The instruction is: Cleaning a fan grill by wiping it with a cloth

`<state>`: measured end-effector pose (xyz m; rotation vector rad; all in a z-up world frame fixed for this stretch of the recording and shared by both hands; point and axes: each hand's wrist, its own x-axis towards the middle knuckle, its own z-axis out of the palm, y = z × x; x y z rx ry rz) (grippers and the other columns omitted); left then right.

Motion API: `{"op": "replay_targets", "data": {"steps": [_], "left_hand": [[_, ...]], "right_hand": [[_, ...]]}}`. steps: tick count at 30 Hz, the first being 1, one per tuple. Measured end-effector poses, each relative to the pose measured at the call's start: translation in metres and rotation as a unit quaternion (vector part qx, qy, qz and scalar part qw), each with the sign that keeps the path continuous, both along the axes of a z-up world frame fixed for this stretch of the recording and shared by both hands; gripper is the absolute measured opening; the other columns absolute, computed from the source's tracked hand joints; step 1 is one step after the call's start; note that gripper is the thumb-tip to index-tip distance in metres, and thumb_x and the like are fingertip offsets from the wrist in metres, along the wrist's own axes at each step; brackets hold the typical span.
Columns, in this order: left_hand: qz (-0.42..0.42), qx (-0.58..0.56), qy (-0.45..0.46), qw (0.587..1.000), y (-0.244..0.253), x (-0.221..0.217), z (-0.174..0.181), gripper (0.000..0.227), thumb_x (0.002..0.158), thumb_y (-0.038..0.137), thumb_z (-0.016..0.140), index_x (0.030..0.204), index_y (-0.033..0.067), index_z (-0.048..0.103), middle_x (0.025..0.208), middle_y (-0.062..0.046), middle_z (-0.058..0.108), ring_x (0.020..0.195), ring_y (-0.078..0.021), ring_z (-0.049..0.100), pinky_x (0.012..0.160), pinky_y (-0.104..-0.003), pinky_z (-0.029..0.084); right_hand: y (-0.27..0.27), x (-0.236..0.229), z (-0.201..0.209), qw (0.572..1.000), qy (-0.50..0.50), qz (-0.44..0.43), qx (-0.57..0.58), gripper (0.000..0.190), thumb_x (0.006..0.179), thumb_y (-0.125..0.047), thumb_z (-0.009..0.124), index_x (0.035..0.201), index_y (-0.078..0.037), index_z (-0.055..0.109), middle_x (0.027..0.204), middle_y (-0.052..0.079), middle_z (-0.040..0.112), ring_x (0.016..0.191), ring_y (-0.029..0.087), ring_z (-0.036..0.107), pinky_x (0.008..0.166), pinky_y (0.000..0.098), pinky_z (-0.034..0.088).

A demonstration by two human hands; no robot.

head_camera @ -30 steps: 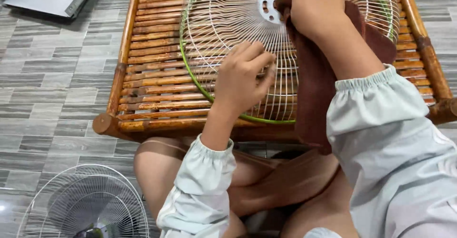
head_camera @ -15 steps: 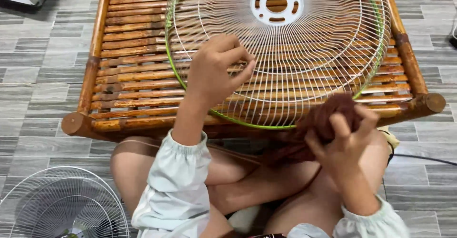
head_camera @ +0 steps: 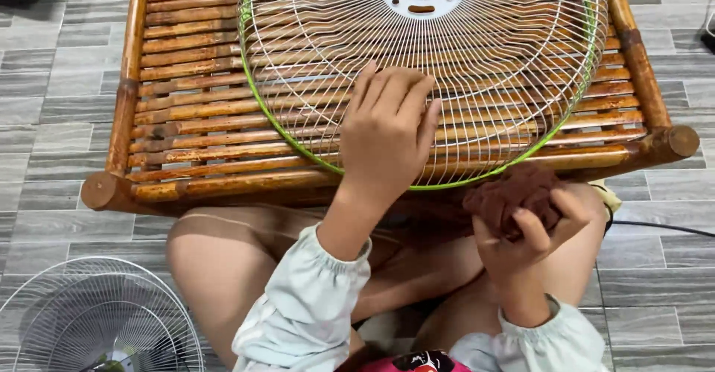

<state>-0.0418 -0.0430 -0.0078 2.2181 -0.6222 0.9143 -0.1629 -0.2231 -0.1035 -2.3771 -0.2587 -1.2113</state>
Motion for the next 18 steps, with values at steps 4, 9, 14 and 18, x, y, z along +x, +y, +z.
{"op": "replay_targets", "data": {"steps": [4,9,14,18], "left_hand": [[-0.032,0.048,-0.022,0.998,0.018,0.017,-0.005,0.013,0.091,0.009,0.067,0.1,0.0022,0.073,0.101,-0.009,0.07,0.091,-0.0226,0.064,0.1,-0.04,0.05],[-0.055,0.027,-0.026,0.998,0.038,0.019,0.009,0.008,0.087,0.003,0.069,0.094,0.0034,0.073,0.096,-0.006,0.069,0.087,-0.021,0.063,0.092,-0.037,0.052],[-0.051,0.017,-0.043,0.998,0.039,0.014,0.012,0.011,0.085,0.001,0.067,0.095,0.0035,0.069,0.096,-0.005,0.066,0.086,-0.0229,0.06,0.093,-0.038,0.051],[-0.057,0.029,-0.028,0.998,0.043,0.012,0.015,0.016,0.084,0.0,0.065,0.099,0.0019,0.07,0.099,-0.006,0.067,0.091,-0.0254,0.061,0.096,-0.039,0.049]], "right_hand": [[0.024,0.01,0.012,0.99,-0.06,0.087,0.09,0.067,0.082,0.016,0.075,0.12,-0.022,0.034,0.112,0.009,0.043,0.095,0.031,0.049,0.085,0.0446,0.048],[0.034,-0.006,-0.014,0.998,-0.032,0.052,0.018,0.075,0.068,0.002,0.089,0.114,-0.031,0.04,0.135,0.012,0.031,0.119,0.042,0.041,0.101,0.0562,0.041],[0.058,0.039,0.003,0.998,-0.036,0.046,-0.023,0.049,0.076,-0.008,0.096,0.115,-0.021,0.071,0.12,0.012,0.044,0.104,0.036,0.051,0.092,0.0516,0.048],[0.074,0.072,0.097,0.998,0.041,-0.003,-0.049,0.045,0.08,-0.002,0.09,0.122,-0.01,0.077,0.109,0.015,0.056,0.09,0.033,0.054,0.077,0.0427,0.049]]}}
